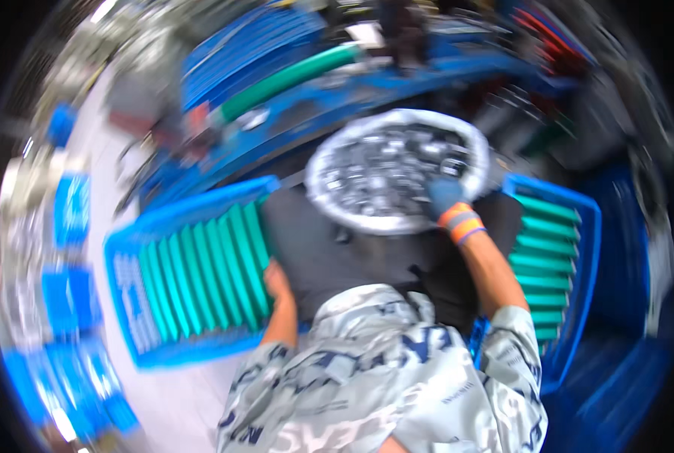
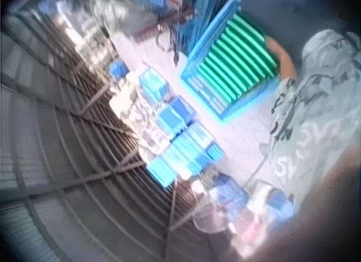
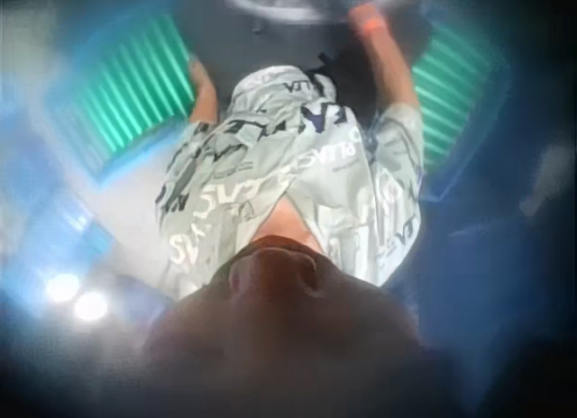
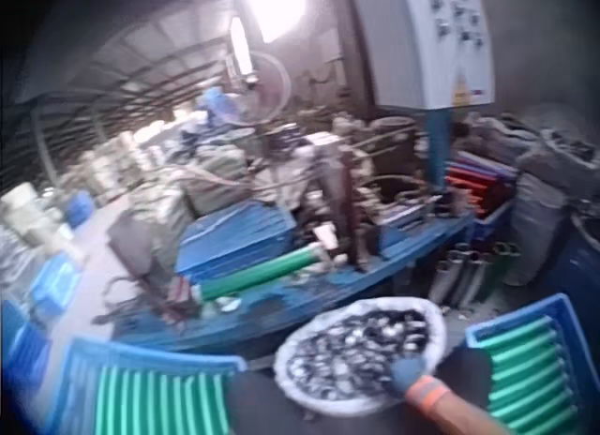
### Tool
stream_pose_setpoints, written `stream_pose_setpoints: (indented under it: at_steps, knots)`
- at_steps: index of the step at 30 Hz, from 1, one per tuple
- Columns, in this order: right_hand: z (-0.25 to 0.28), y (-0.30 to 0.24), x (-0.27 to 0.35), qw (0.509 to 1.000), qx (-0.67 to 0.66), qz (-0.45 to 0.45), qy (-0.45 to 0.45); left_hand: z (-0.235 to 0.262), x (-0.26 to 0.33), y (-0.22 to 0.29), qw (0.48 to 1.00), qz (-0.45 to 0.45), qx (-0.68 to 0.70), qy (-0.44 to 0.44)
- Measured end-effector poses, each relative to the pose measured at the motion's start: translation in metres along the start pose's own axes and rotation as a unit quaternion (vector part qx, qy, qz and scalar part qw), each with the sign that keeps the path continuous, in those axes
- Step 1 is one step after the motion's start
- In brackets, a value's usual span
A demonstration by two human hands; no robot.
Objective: Attaching metal rings to the ends of green tubes and sorting them into crates.
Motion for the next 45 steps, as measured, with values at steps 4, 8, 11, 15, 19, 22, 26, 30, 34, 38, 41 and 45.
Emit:
stream_pose_setpoints:
  at_steps: [4,8,11,15,19,22,26,30,34,38,41,45]
  knots:
    - [-0.084,0.049,0.019,0.968,0.147,-0.119,-0.164,0.025,0.022,0.095,0.951,0.176,0.161,-0.198]
    - [-0.094,0.005,-0.018,0.975,0.155,-0.05,-0.153,0.064,0.01,0.024,0.897,0.274,0.275,-0.212]
    - [-0.078,-0.006,0.012,0.982,0.133,-0.06,-0.116,0.1,0.011,0.039,0.82,0.324,0.37,-0.293]
    - [-0.077,-0.018,-0.005,0.98,0.182,-0.04,-0.067,0.147,-0.011,0.031,0.786,0.269,0.552,-0.067]
    - [-0.104,-0.001,-0.014,0.991,0.122,-0.046,-0.041,0.238,-0.084,0.086,0.845,0.197,0.497,0.018]
    - [-0.087,0.015,0.004,0.999,-0.038,-0.036,0.005,0.3,-0.126,0.144,0.908,0.027,0.417,-0.022]
    - [-0.075,0.043,0.045,0.704,-0.668,-0.238,0.033,0.371,-0.131,0.205,0.926,-0.087,0.34,-0.138]
    - [0.0,-0.085,0.059,0.468,-0.88,-0.078,0.008,0.412,-0.112,0.213,0.93,-0.132,0.316,-0.133]
    - [0.071,-0.091,0.098,0.455,-0.889,-0.055,0.003,0.412,-0.115,0.244,0.912,-0.218,0.298,-0.178]
    - [0.091,-0.089,0.11,0.474,-0.879,-0.025,0.04,0.43,-0.113,0.263,0.897,-0.294,0.29,-0.158]
    - [0.095,-0.081,0.111,0.55,-0.833,-0.043,0.031,0.443,-0.111,0.27,0.897,-0.297,0.285,-0.158]
    - [0.123,-0.092,0.114,0.693,-0.718,0.007,0.064,0.448,-0.11,0.267,0.902,-0.298,0.264,-0.167]
Point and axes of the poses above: each hand's wrist, its own x-axis away from the middle knuckle, its own z-axis out of the back of the hand, y = z × x, the point moved 2 cm from there along -x, towards the middle knuckle, and after that the axes turned 2 degrees about x, right-handed, at the moved point
